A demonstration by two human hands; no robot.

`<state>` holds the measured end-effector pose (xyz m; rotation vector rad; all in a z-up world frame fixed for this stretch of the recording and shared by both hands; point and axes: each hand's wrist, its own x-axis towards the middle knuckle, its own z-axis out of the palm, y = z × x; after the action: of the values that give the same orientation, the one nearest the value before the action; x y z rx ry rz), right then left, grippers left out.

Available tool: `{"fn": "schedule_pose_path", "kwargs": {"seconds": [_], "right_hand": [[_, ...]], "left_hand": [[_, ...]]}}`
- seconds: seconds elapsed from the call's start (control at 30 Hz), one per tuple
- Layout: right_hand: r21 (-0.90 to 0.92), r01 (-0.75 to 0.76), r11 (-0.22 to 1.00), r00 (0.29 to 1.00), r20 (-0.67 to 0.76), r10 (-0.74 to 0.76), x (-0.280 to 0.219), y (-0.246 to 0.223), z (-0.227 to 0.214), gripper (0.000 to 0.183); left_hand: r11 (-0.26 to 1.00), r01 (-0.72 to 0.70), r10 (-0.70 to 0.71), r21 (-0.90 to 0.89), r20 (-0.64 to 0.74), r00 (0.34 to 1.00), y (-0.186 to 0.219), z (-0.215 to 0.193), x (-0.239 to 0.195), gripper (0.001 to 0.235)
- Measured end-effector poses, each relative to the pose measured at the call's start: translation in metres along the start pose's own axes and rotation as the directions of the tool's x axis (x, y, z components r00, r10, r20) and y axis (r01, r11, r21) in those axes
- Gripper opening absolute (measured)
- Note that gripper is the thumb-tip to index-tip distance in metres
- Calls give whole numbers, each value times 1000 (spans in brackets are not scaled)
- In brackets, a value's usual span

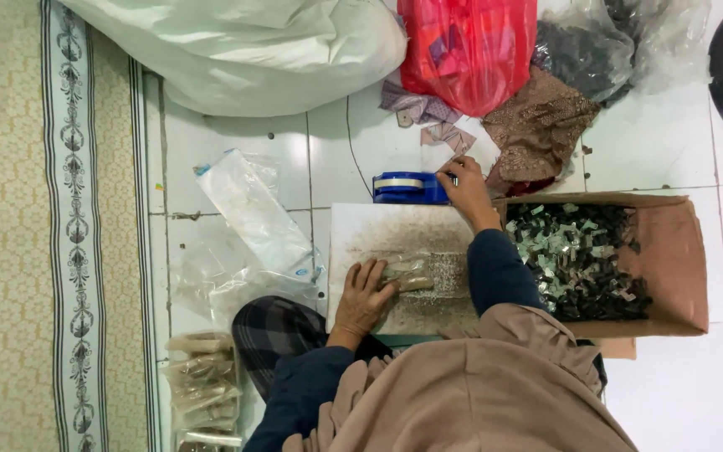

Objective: The person sits on the floor and sorts small metal hardware parts from a cardboard box onto a white board. They then place the sorted parts into a clear plastic bag, seal it, and set it aside with other packaged bags.

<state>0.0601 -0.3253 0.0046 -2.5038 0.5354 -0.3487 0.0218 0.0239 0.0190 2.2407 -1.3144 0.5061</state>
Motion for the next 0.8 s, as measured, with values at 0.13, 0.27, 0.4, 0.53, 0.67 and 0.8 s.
{"fn": "schedule_pose_path", "kwargs": {"seconds": [0.13, 0.27, 0.4, 0.53, 0.67, 0.8], "right_hand": [[15, -9, 1000, 998, 61, 8, -5, -10, -8, 23], [130, -42, 991, 995, 90, 30, 0, -17, -17, 19], [253, -113, 961, 990, 113, 87, 2, 7, -6, 21], [329, -132, 935, 988, 115, 99, 1, -11, -22, 21], [330, -123, 936, 992, 78, 102, -6, 3, -19, 27], [346, -276, 897, 961, 124, 247, -13, 23, -29, 27]], "left_hand": [[1000, 19, -19, -11, 15, 1000, 3, -13, 10, 15], [999, 21, -20, -25, 22, 1000, 1, -15, 13, 12], [999, 28, -27, -16, 32, 999, 2, -13, 12, 13], [999, 39, -38, -38, 26, 999, 2, -13, 16, 13], [998, 43, -42, -39, 28, 999, 4, -14, 9, 11], [999, 29, -28, -19, 40, 999, 3, -17, 16, 10]]}}
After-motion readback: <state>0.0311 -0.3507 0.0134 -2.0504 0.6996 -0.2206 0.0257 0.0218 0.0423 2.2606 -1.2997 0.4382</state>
